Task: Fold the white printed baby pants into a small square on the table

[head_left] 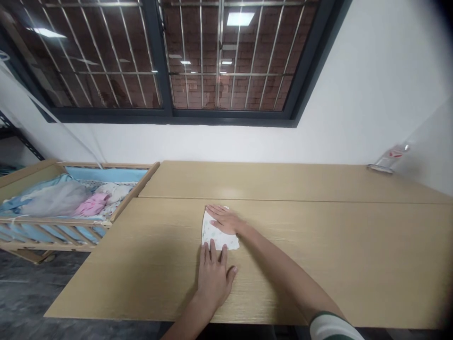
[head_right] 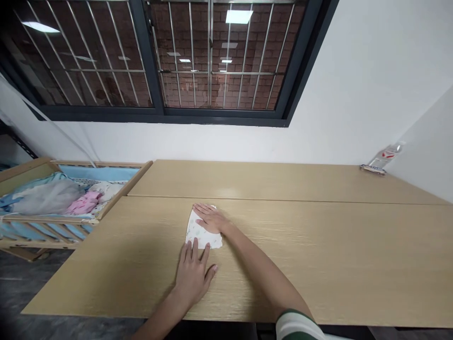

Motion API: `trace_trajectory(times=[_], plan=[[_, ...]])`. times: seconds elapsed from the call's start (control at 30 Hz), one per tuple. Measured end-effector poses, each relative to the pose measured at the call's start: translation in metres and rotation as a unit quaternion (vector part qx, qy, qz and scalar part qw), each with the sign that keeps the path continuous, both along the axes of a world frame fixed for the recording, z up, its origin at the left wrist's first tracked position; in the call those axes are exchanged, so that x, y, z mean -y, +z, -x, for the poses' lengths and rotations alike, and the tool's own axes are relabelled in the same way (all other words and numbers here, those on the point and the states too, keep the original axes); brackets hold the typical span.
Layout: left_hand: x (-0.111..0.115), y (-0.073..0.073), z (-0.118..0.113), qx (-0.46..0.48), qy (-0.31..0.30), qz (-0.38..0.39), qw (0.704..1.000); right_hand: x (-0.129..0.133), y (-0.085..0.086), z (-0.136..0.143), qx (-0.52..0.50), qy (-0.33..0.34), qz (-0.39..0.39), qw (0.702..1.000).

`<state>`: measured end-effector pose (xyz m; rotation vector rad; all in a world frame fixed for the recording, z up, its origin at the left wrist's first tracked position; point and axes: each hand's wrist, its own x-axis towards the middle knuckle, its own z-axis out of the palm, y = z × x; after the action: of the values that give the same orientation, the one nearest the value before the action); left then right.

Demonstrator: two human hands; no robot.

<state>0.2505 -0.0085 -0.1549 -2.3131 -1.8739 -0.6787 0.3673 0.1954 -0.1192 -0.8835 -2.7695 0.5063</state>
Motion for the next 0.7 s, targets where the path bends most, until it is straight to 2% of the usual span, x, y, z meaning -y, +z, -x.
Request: trace_trajectory(times=[0.07,0.13,0.2,0.27,0.4,0.5,0.6,0.7], plan=[[-0.002,0.0,0.003,-0.003,-0.005,-0.003,1.0,0.004,0.0,-0.001,-0.032,-0.02,-0.02,0.999],[-0.007,0.001,0.013,-0.014,-0.021,-0.004,1.0,0.011,0.001,-0.006,-0.083,-0.071,-0.052,0.993],[-0.016,0.004,0.03,-0.023,-0.051,0.009,0.998,0.021,0.005,-0.014,-0.142,-0.125,-0.073,0.979],[-0.028,0.008,0.052,-0.014,-0.089,0.034,0.995,0.036,0.011,-0.025,-0.187,-0.148,-0.058,0.969],[-0.048,0.015,0.087,0.019,-0.182,0.051,0.982,0.073,0.022,-0.047,-0.164,-0.104,0.014,0.981],[-0.057,0.017,0.094,0.035,-0.224,0.055,0.972,0.098,0.025,-0.059,-0.106,-0.063,0.026,0.992],[-0.064,0.017,0.092,0.057,-0.209,0.073,0.973,0.111,0.02,-0.064,-0.073,-0.065,0.023,0.995],[-0.07,0.019,0.092,0.09,-0.184,0.101,0.974,0.113,0.013,-0.065,-0.103,-0.075,0.019,0.992]])
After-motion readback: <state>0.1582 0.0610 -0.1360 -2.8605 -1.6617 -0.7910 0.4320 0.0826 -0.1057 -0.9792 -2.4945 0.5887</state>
